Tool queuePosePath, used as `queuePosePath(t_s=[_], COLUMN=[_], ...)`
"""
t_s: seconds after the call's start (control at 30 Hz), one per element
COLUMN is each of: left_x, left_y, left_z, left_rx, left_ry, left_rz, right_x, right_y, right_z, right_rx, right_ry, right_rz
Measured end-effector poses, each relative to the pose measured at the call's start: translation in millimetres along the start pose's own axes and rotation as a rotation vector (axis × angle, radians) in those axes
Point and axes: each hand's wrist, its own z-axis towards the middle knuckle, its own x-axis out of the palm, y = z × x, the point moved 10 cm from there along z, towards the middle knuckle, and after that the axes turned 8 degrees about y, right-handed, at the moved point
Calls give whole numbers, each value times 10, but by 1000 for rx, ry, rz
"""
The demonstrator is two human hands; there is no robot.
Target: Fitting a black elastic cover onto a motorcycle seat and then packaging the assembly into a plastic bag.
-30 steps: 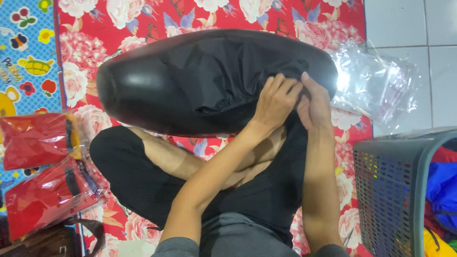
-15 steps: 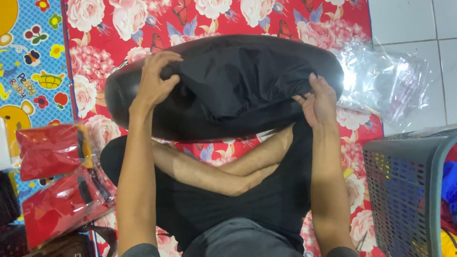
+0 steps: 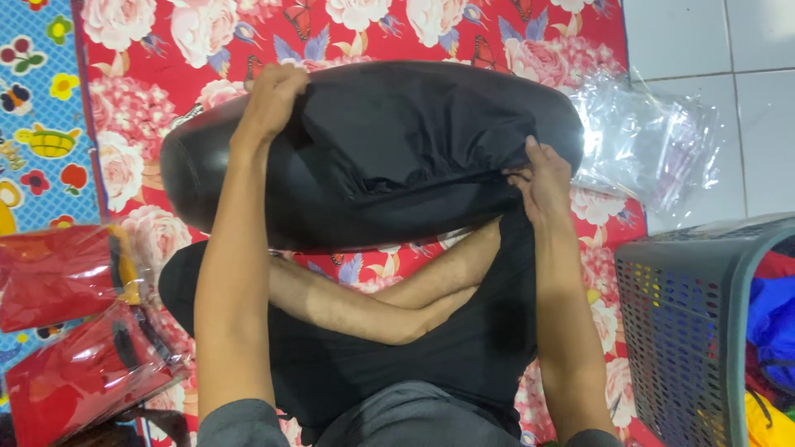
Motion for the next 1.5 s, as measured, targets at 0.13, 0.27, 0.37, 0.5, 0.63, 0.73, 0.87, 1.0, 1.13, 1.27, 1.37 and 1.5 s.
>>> queuePosePath(t_s=[0.13,0.27,0.37,0.5,0.63,0.73,0.87,1.0,1.13,1.27,1.37,1.5], left_x=[-146,-84,-32,46,-20,-11,-28,27,51,472,794,920], left_y=[403,-283,-231,-233,-312,-238,-154,-146,-829,-1294,-1094,-842], left_z=[152,-158,-204,-294,-226,-153,-115,-141,-837,-1611,-1721,-1717], left_rx=[109,58,88,-13,-17,-146,-362,-245,131,340,231,199], left_ry=[-84,-14,52,47,-5,-13,0,-23,-427,-452,-365,-436], left_rz=[-62,-368,-191,-124,-196,-33,171,478,413,349,489,497], right_x=[-29,4,-139,-180,-81,-135,-213,-195,-239,-258,-367,-401], right_y=[-26,19,-125,-163,-156,-202,-252,-143,-102,-15,-2,-88], right_z=[21,-48,84,60,7,7,53,23,60,48,112,202], right_rx=[-16,4,3,63,61,58,70,75,35,-64,-157,-162], right_ry=[6,48,8,8,162,171,147,126,172,247,142,131], right_rz=[9,121,292,341,310,230,144,142,142,123,-12,-102])
